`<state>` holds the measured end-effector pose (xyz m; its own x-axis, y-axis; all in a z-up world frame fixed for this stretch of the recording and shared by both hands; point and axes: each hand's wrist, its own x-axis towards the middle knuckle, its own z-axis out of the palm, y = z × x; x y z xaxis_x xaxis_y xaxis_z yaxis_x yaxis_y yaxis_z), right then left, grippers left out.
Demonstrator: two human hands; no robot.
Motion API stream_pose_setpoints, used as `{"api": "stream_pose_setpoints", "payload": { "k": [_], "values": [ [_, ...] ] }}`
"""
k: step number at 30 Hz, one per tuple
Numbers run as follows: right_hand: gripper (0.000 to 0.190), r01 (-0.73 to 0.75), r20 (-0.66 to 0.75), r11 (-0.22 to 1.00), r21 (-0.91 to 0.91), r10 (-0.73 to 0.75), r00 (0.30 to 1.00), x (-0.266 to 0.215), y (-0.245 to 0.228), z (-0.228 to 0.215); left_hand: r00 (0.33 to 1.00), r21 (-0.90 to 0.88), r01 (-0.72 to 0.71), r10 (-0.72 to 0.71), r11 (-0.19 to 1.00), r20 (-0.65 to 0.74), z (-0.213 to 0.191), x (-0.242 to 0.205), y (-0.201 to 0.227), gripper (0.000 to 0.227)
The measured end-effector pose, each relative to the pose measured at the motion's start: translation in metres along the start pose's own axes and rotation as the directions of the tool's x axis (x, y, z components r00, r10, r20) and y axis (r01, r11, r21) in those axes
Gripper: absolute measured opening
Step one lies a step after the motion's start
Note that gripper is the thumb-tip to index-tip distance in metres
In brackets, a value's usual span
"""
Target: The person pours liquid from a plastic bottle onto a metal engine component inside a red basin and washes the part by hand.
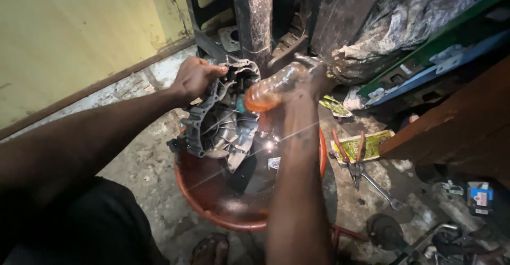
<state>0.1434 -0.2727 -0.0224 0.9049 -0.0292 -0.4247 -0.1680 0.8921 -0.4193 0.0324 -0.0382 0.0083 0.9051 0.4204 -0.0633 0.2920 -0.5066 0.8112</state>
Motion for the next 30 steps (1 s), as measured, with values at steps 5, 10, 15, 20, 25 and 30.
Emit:
{"api": "stream_pose_setpoints", "payload": {
  "k": [5,10,15,20,25,30],
  "values": [
    [0.039,0.010,0.010,1.000,0.005,-0.010,1.000,-0.007,-0.009,0.014,1.000,0.096,-0.011,0.012,0.995,-0.007,0.005,0.002,0.002,0.048],
    [0.038,0.023,-0.059,1.000,-0.001,-0.023,0.998,-0.019,-0.015,0.013,0.994,0.103,0.080,-0.086,0.991,0.060,0.010,0.001,0.001,0.042],
    [0.039,0.128,-0.162,0.979,-0.157,-0.153,0.975,-0.022,-0.016,0.002,0.984,0.432,-0.142,0.082,0.891,0.155,0.013,0.004,0.005,0.024],
    [0.036,0.061,-0.324,0.998,-0.029,-0.067,0.944,-0.018,-0.005,-0.014,0.981,0.453,0.115,-0.172,0.884,0.087,0.015,-0.025,0.048,0.062],
    [0.036,0.074,-0.326,0.997,-0.007,-0.073,0.942,-0.021,-0.007,-0.013,0.985,0.598,-0.094,-0.011,0.796,0.170,0.015,-0.030,0.059,0.059],
    [0.034,-0.017,-0.224,1.000,-0.009,0.014,0.974,-0.039,-0.011,-0.011,0.988,0.617,-0.124,0.042,0.777,0.146,0.015,-0.024,0.056,0.051]
  ]
}}
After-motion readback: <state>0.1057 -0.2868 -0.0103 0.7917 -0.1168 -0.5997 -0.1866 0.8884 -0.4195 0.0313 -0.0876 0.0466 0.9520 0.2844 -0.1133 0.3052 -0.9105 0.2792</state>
